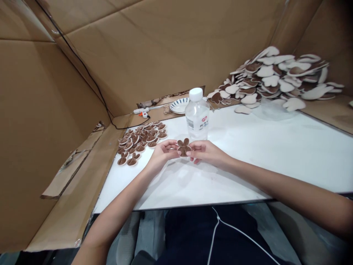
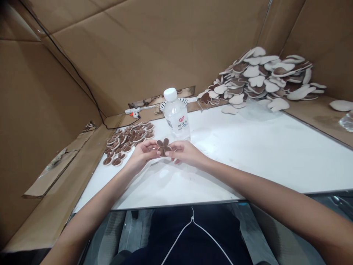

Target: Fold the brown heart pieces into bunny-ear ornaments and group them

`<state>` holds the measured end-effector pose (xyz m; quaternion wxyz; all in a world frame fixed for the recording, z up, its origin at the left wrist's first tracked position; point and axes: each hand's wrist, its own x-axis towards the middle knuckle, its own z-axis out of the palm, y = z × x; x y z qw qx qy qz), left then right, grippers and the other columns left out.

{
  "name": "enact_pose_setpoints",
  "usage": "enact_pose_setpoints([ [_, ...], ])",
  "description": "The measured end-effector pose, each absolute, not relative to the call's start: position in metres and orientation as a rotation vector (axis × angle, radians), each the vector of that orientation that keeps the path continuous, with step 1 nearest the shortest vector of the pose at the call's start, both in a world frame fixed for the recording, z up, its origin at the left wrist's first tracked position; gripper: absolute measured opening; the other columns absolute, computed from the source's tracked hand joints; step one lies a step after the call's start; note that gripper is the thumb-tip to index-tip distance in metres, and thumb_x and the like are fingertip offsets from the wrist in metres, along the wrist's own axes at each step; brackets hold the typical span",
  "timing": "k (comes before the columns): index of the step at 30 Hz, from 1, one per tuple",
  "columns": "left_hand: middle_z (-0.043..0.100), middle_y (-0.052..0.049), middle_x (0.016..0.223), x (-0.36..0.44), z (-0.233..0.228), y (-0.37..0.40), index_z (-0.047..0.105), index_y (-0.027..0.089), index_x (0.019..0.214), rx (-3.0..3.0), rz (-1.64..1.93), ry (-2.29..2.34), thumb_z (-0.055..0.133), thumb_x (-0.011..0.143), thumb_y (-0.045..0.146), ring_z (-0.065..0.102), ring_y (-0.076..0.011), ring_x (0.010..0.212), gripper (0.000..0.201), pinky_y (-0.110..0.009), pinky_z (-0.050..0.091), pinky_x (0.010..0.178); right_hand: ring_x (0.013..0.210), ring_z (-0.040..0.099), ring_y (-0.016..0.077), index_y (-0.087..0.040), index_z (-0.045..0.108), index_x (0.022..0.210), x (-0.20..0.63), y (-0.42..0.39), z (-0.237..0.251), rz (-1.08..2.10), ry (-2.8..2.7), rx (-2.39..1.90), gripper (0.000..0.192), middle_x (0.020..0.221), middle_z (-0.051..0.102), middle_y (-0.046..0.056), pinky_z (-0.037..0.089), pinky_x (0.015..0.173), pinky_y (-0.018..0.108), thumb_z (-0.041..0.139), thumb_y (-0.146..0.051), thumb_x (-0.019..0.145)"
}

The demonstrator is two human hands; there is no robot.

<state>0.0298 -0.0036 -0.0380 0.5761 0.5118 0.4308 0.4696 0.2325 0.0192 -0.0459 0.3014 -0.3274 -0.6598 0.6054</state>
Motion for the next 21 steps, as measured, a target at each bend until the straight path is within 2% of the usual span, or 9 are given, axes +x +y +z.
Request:
enact_pose_setpoints([
  [3, 0.066, -0.001, 0.076, 0.0324, -0.0396, -0.0042, 0.063, 0.012, 0.092, 1.203, 1.081, 1.022, 0.08, 0.057, 0.015, 0.064, -0.0113, 0.068, 0.039, -0.023, 0.05, 0.068, 0.064, 0.059, 0.0107, -0.013, 0.065, 0.084, 0.2317, 0.0189, -0.0465, 1.571, -1.727, -0.905, 0.025, 0.072, 0.062, 0.002, 0.052, 0.058, 0.023, 0.068, -0.036, 0.076],
  [10, 0.066, 0.0, 0.067, 0.0376, -0.0408, -0.0061, 0.06, 0.011, 0.09, 1.177, 1.081, 1.08, 0.081, 0.056, 0.017, 0.064, -0.0122, 0.06, 0.04, -0.024, 0.05, 0.061, 0.054, 0.054, 0.0087, -0.013, 0.059, 0.072, 0.2324, 0.0184, -0.0489, 1.437, -1.727, -0.948, 0.021, 0.06, 0.058, -0.001, 0.044, 0.051, 0.02, 0.068, -0.033, 0.074],
  [18, 0.066, 0.001, 0.068, 0.0361, -0.0393, -0.0054, 0.06, 0.012, 0.091, 1.168, 1.088, 1.092, 0.076, 0.057, 0.015, 0.063, -0.0109, 0.059, 0.038, -0.024, 0.052, 0.062, 0.055, 0.056, 0.0106, -0.013, 0.064, 0.078, 0.2323, 0.0203, -0.0503, 1.505, -1.736, -0.984, 0.011, 0.06, 0.058, 0.0, 0.048, 0.056, 0.023, 0.06, -0.023, 0.077],
  [21, 0.066, 0.0, 0.071, 0.0342, -0.0363, -0.0045, 0.06, 0.013, 0.091, 1.163, 1.097, 1.121, 0.069, 0.059, 0.013, 0.063, -0.0114, 0.062, 0.033, -0.026, 0.053, 0.064, 0.055, 0.057, 0.0106, -0.013, 0.067, 0.082, 0.2327, 0.0218, -0.0508, 1.499, -1.743, -1.002, 0.014, 0.059, 0.059, 0.001, 0.049, 0.056, 0.023, 0.057, -0.02, 0.077],
])
